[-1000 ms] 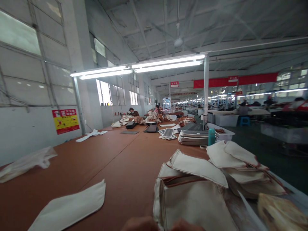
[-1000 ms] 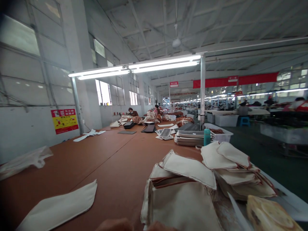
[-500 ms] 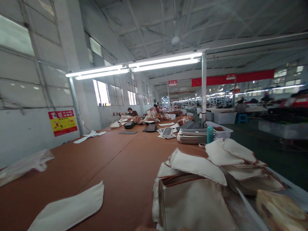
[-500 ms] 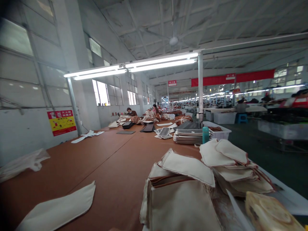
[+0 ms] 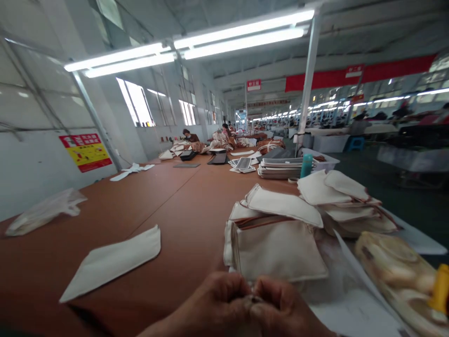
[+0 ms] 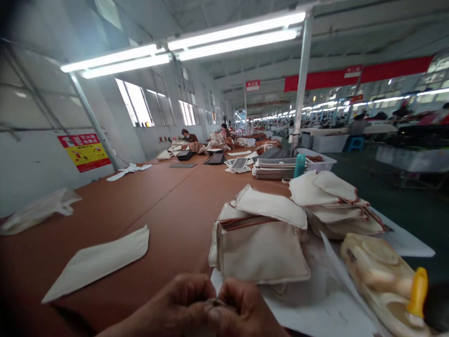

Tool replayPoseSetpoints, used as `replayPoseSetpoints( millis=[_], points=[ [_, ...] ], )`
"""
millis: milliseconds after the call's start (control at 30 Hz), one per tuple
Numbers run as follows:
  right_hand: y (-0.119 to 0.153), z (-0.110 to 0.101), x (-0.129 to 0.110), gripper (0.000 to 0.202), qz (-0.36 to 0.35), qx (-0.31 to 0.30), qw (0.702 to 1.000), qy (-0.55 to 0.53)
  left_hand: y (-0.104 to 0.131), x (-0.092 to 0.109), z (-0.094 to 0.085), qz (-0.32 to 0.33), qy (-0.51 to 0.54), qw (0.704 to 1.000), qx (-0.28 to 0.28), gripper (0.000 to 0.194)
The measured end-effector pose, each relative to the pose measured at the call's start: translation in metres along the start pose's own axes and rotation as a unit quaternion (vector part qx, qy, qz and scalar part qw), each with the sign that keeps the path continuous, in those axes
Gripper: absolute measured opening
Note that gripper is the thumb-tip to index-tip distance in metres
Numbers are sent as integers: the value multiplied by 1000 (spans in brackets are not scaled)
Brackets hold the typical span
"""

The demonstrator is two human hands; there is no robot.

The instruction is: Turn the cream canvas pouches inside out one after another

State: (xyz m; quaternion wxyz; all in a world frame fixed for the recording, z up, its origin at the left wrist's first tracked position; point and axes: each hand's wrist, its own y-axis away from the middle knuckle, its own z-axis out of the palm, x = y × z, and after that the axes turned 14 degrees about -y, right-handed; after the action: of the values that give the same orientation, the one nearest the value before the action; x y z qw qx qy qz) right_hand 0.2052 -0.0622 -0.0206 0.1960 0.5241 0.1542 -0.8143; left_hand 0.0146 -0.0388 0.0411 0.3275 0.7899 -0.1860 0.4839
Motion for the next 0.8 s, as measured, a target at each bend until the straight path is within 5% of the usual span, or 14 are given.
replayPoseSetpoints(
  millis=[200, 800],
  points=[
    [9, 5, -6, 36, 83, 44, 986, -138, -1, 1, 0, -4, -35, 999, -28, 34],
    [22, 3, 10, 33, 1, 59, 996, 71, -1, 0, 8, -37, -116, 993, -4, 22]
  ],
)
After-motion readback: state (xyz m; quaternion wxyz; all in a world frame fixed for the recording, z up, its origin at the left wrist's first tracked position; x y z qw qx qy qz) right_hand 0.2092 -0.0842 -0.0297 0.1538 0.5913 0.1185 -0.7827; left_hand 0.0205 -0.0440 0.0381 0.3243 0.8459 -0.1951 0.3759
